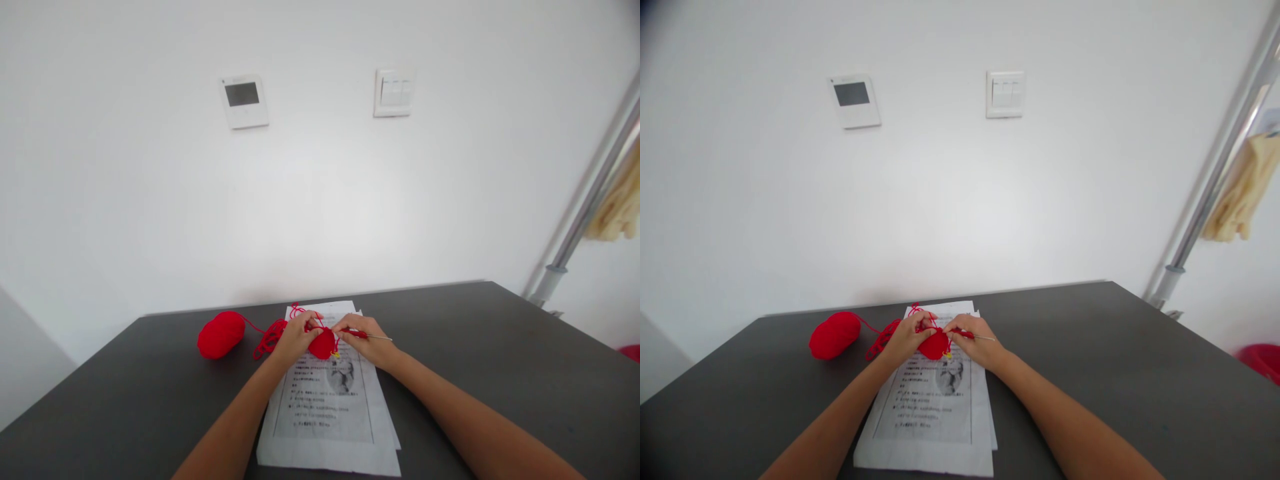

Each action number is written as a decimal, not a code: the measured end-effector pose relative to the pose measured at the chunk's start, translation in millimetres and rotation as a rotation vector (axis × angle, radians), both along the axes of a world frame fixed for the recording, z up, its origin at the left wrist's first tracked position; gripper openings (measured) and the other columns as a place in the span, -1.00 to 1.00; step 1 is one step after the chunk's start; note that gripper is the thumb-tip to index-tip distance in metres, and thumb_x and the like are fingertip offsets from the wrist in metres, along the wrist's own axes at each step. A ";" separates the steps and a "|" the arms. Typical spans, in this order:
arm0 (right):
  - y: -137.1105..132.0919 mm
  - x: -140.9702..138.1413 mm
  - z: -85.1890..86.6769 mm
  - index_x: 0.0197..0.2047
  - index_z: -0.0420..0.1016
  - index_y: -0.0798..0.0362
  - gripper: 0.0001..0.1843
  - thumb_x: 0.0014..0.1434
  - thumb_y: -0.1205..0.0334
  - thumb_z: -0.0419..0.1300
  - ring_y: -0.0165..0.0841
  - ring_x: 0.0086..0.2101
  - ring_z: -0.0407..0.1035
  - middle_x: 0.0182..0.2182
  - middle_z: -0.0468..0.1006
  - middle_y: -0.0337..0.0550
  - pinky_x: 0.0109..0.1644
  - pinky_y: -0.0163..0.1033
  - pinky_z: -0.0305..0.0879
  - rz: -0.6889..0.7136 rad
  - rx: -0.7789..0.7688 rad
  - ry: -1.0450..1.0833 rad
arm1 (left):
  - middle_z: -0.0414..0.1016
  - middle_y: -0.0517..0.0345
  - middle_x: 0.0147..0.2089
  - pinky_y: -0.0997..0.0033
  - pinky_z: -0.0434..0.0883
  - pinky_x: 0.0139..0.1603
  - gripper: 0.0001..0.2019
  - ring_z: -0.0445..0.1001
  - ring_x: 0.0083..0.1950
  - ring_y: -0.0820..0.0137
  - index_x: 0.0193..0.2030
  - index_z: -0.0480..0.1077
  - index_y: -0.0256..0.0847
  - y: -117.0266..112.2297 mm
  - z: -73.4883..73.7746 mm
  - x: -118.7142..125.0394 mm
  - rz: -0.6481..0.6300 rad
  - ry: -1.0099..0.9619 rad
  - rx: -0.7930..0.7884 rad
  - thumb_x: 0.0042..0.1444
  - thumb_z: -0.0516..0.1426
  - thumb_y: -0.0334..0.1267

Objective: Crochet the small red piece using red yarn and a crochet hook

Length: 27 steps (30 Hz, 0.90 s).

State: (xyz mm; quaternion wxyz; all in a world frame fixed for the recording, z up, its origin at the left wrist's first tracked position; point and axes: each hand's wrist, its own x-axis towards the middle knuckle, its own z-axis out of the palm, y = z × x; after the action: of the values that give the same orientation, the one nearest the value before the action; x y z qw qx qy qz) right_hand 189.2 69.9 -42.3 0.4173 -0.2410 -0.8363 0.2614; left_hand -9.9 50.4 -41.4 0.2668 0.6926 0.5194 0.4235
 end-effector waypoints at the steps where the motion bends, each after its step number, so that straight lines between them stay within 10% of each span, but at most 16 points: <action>1: -0.5 0.4 0.9 -0.32 0.51 0.05 -0.85 0.15 0.31 0.10 -0.32 -0.32 0.43 -0.39 0.55 -0.13 -0.21 -0.26 0.32 0.007 0.024 0.001 | 0.40 0.22 -0.44 0.42 0.30 -0.31 -0.81 0.39 -0.37 0.39 -0.27 0.38 -0.22 0.0 0.8 -0.2 -0.005 -0.001 -0.004 -0.10 0.11 -0.39; 9: -7.2 -0.5 4.5 -0.21 0.47 0.09 -0.80 0.20 0.34 0.03 -0.28 -0.26 0.39 -0.30 0.55 -0.01 -0.16 -0.20 0.33 0.102 0.313 -0.102 | 0.38 0.24 -0.48 0.43 0.28 -0.34 -0.83 0.37 -0.41 0.41 -0.30 0.38 -0.24 1.1 1.6 -3.3 -0.004 -0.040 -0.033 -0.11 0.12 -0.38; 21: 5.2 -2.9 -1.9 -0.43 0.56 0.10 -0.84 -0.03 0.17 0.30 -0.36 -0.44 0.43 -0.50 0.56 -0.19 -0.29 -0.26 0.35 0.090 -0.516 0.306 | 0.40 0.23 -0.50 0.47 0.23 -0.43 -0.79 0.34 -0.48 0.45 -0.33 0.42 -0.27 7.4 -8.3 -9.1 -0.054 -0.240 -0.202 -0.20 0.21 -0.32; 27: -0.3 -5.1 -3.5 -0.39 0.56 0.08 -0.81 0.04 0.12 0.26 -0.34 -0.39 0.43 -0.44 0.57 -0.14 -0.26 -0.24 0.35 0.090 -0.359 0.278 | 0.37 0.27 -0.54 0.55 0.14 -0.50 -0.69 0.29 -0.54 0.55 -0.29 0.45 -0.30 -1.8 -2.1 -5.8 -0.172 -0.468 -0.441 -0.25 0.29 -0.30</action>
State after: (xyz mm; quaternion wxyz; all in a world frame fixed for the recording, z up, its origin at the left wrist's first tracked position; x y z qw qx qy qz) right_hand 184.1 69.6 -45.8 0.4670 -0.2355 -0.7208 0.4549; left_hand -15.7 48.6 -43.5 0.5571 0.5432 0.4628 0.4246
